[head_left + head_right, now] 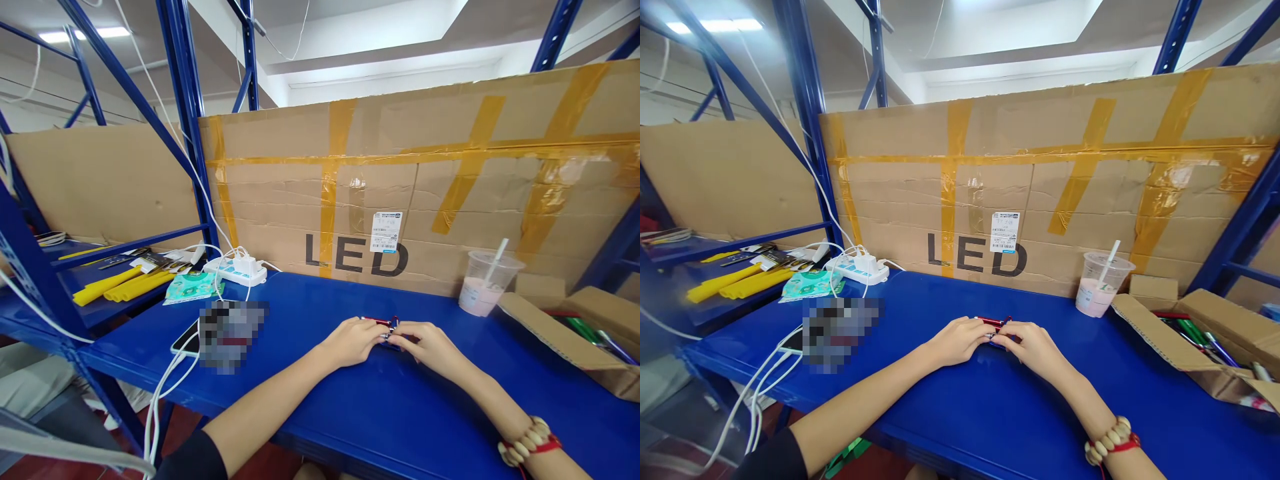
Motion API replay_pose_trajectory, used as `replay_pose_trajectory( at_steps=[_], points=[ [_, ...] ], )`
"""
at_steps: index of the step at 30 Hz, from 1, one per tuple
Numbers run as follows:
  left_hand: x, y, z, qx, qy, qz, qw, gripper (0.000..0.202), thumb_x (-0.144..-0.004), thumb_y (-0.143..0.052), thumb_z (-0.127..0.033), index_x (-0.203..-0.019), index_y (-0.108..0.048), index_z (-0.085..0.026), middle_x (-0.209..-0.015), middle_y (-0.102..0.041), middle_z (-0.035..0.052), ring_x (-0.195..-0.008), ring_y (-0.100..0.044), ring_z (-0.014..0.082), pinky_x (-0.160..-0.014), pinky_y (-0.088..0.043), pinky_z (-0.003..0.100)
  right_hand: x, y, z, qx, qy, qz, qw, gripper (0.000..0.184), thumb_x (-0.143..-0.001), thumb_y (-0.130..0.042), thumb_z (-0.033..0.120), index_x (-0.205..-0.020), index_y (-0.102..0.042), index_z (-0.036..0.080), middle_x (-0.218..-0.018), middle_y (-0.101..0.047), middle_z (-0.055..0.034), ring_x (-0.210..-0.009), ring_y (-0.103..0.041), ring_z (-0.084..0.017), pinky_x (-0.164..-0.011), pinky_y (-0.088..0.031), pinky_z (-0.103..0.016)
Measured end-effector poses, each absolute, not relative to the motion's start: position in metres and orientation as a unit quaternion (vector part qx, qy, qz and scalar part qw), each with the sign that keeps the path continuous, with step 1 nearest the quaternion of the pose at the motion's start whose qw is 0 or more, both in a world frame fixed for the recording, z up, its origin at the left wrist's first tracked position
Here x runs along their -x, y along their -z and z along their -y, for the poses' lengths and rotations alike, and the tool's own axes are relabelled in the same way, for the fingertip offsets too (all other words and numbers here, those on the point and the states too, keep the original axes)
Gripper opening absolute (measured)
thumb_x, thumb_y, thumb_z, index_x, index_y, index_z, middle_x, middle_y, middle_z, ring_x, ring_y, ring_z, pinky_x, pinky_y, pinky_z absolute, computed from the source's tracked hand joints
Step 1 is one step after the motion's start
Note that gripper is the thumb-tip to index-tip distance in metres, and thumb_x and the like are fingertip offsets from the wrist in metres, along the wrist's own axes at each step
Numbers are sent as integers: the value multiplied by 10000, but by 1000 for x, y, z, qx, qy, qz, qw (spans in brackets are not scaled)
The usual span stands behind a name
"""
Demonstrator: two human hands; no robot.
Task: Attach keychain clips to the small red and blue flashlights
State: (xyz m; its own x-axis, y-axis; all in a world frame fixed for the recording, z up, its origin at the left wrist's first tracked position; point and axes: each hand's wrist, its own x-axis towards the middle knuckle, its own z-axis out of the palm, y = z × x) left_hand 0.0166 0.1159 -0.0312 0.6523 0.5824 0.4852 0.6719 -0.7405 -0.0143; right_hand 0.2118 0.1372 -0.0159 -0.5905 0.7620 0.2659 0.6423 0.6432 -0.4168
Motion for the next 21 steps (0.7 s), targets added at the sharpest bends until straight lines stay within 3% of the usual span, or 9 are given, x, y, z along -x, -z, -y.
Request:
replay_pose_trajectory(
  at_steps=[21],
  points=[
    [-15,33,-118,903,234,349,85,233,-926,-354,-195,-1108,-496,-168,-1140,-580,20,-1026,-550,145,-846,-420,283,-210,18,-137,399,-109,885,214,404,-852,-413,509,-734,-619,182,-740,-594,-10,-608,-515,-88,-572,-342,-187]
  ],
)
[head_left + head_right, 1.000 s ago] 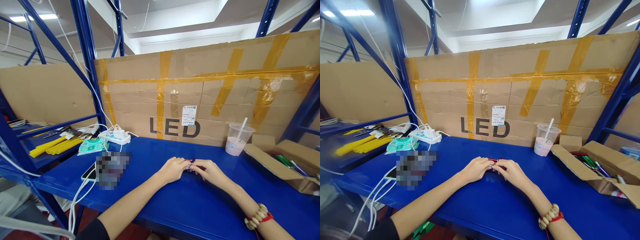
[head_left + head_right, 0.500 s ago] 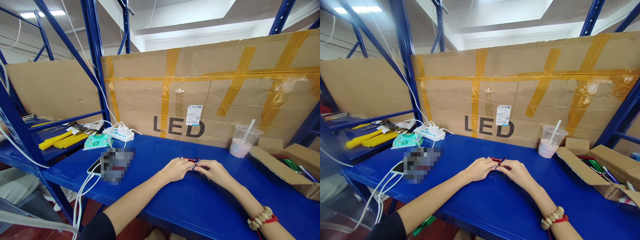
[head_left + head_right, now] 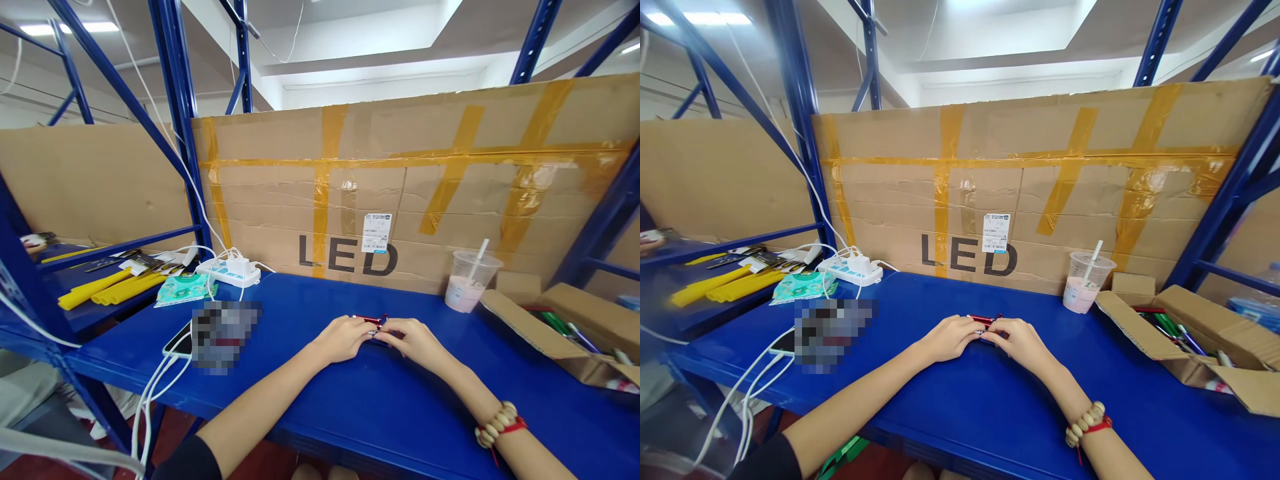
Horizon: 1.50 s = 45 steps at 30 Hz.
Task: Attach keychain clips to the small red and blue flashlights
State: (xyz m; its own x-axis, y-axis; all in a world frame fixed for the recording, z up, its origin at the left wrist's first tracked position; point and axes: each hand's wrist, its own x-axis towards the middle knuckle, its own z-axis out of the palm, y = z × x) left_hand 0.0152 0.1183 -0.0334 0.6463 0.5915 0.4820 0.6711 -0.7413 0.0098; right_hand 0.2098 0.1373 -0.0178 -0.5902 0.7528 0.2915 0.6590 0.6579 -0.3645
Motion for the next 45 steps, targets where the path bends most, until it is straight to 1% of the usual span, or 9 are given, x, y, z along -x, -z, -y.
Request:
replay_pose_trajectory(
  at_steps=[4,10,15,19,24,28,34,40,45],
  points=[
    [-15,33,-118,903,233,352,86,235,-928,-349,-193,-1111,-495,-175,-1138,-580,21,-1012,-552,144,-828,-416,279,-210,19,-139,398,-102,882,232,381,-839,-450,502,-751,-638,183,-744,-594,-12,-613,-510,-83,-561,-334,-183],
    [-15,29,-118,892,217,382,107,237,-929,-328,-192,-1089,-502,-181,-1030,-600,26,-919,-565,152,-776,-414,283,-212,19,-140,370,-81,885,271,360,-838,-467,493,-770,-657,195,-750,-593,-8,-585,-484,-66,-539,-330,-171],
    [-13,26,-119,875,223,413,121,251,-937,-288,-205,-1060,-504,-169,-980,-593,30,-877,-562,165,-780,-411,300,-211,21,-139,341,-41,868,359,303,-802,-539,466,-842,-652,187,-719,-564,-5,-510,-437,-38,-503,-352,-157],
    [-13,27,-120,878,228,408,105,249,-936,-288,-202,-1071,-495,-171,-965,-594,26,-880,-557,164,-775,-412,294,-208,20,-136,294,-1,865,406,263,-801,-566,409,-918,-639,184,-791,-560,-8,-470,-409,-12,-495,-379,-149],
    [-13,30,-122,883,255,384,88,245,-943,-267,-215,-1047,-484,-168,-991,-593,30,-897,-555,156,-792,-410,282,-204,19,-134,233,91,860,444,190,-836,-536,323,-859,-671,192,-828,-573,-15,-539,-476,-17,-515,-397,-134],
    [-13,31,-123,889,279,360,46,237,-946,-256,-210,-1051,-465,-172,-1026,-586,22,-896,-552,137,-802,-406,263,-204,19,-135,217,139,860,440,208,-847,-519,322,-834,-686,200,-839,-585,-18,-599,-523,-29,-535,-412,-128],
    [-13,31,-122,887,306,344,19,240,-948,-250,-225,-1032,-469,-177,-980,-587,15,-872,-546,133,-791,-403,254,-204,19,-134,221,158,848,455,201,-850,-516,309,-857,-684,199,-840,-588,-16,-601,-525,-24,-528,-414,-121],
    [-12,29,-122,891,294,344,22,243,-945,-255,-220,-1035,-475,-173,-964,-589,19,-853,-545,134,-789,-397,256,-206,18,-134,219,136,847,465,146,-806,-578,293,-833,-682,193,-827,-584,-11,-598,-516,-27,-513,-404,-130],
    [-11,30,-123,894,288,342,22,249,-948,-258,-227,-1045,-481,-174,-1007,-587,22,-889,-546,143,-800,-395,261,-204,21,-138,214,110,850,469,129,-811,-571,258,-828,-681,191,-824,-582,-13,-621,-524,-38,-541,-422,-143]
  ],
)
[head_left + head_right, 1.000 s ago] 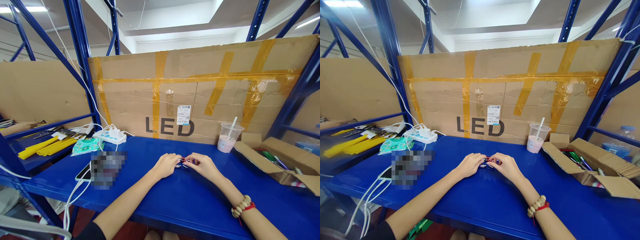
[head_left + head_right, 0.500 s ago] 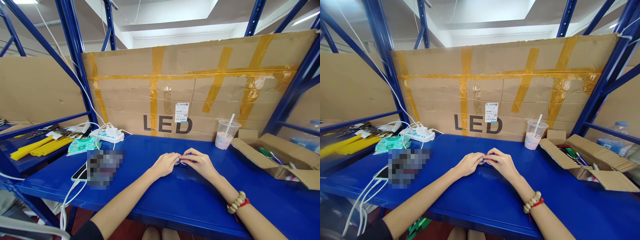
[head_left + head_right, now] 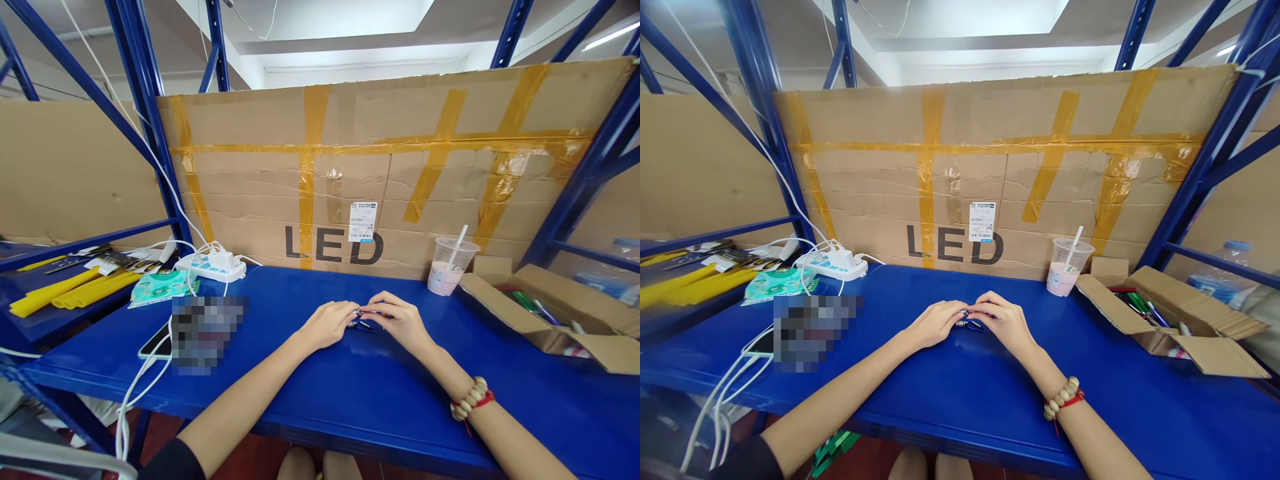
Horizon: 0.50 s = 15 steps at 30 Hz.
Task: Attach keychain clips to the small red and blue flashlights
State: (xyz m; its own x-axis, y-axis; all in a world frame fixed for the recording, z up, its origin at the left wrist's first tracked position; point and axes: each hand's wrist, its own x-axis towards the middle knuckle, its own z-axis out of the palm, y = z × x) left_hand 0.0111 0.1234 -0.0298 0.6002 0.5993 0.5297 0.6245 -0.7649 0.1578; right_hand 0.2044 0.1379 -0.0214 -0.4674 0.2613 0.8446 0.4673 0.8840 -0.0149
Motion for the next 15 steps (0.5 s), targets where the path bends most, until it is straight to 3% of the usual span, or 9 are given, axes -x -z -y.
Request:
replay_pose_trajectory(
  at_steps=[8,15],
  points=[
    [-12,29,-114,898,273,344,25,202,-940,-304,-212,-1060,-463,-183,-1117,-568,25,-979,-537,164,-844,-376,293,-207,24,-136,192,24,855,481,158,-826,-546,241,-773,-676,168,-788,-588,-23,-609,-550,-47,-534,-457,-139],
    [-14,28,-111,891,278,357,25,155,-945,-296,-222,-1001,-429,-167,-1099,-580,30,-969,-547,161,-821,-386,290,-212,20,-134,186,72,867,457,250,-875,-463,244,-775,-681,178,-810,-602,-37,-603,-558,-50,-483,-433,-135]
  ],
)
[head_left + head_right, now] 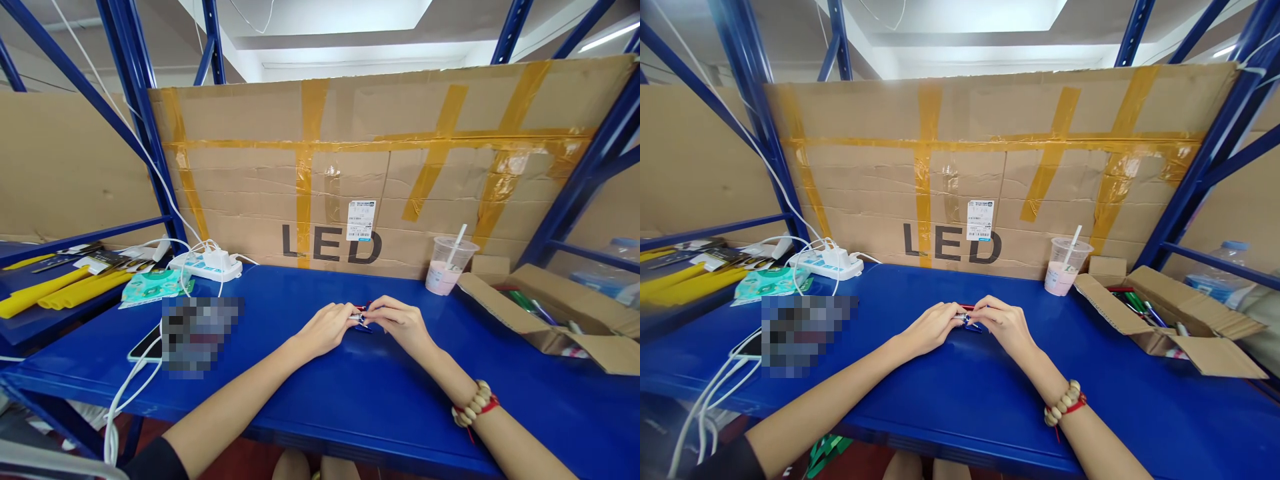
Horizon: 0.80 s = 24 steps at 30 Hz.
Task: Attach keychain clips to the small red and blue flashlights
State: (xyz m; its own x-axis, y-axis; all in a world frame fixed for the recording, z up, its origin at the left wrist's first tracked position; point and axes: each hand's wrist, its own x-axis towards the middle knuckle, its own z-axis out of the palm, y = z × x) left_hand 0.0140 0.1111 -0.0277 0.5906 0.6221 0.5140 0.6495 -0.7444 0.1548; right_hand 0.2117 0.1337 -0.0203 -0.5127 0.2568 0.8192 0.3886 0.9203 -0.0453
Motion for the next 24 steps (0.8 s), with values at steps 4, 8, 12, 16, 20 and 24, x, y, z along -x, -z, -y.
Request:
replay_pose_trajectory(
  at_steps=[4,8,12,16,20,24],
  points=[
    [-14,27,-112,893,283,350,21,141,-945,-298,-216,-979,-426,-167,-1105,-581,28,-962,-550,160,-815,-385,291,-211,20,-134,189,83,864,460,246,-871,-476,266,-773,-684,181,-806,-609,-35,-651,-572,-59,-526,-446,-137],
    [-14,28,-111,894,295,335,33,131,-944,-303,-207,-970,-425,-167,-1103,-582,22,-964,-553,158,-809,-385,287,-210,20,-131,208,66,861,459,205,-840,-529,279,-742,-688,194,-790,-609,-17,-654,-570,-55,-538,-436,-131],
    [-15,29,-109,898,301,316,56,104,-937,-315,-185,-928,-415,-159,-1077,-595,33,-938,-566,159,-783,-391,284,-208,21,-130,235,15,857,459,177,-800,-582,294,-688,-683,201,-761,-606,-1,-657,-570,-61,-563,-436,-136],
    [-16,32,-110,899,309,299,80,94,-930,-322,-171,-895,-408,-153,-1031,-605,50,-898,-574,158,-761,-396,273,-207,22,-130,273,-72,841,461,213,-764,-614,354,-655,-676,181,-746,-602,-6,-522,-529,-44,-478,-412,-140],
    [-14,35,-114,905,274,301,123,130,-935,-315,-186,-891,-430,-145,-936,-605,59,-868,-567,162,-752,-386,279,-207,22,-130,315,-119,839,428,238,-741,-627,390,-641,-673,179,-733,-599,0,-444,-486,-28,-423,-382,-141],
    [-12,35,-117,912,234,300,154,142,-937,-317,-189,-916,-450,-143,-891,-596,49,-841,-556,164,-726,-365,290,-206,23,-132,331,-134,843,403,199,-722,-644,372,-640,-676,192,-732,-601,10,-473,-506,-29,-428,-383,-129]
  ],
)
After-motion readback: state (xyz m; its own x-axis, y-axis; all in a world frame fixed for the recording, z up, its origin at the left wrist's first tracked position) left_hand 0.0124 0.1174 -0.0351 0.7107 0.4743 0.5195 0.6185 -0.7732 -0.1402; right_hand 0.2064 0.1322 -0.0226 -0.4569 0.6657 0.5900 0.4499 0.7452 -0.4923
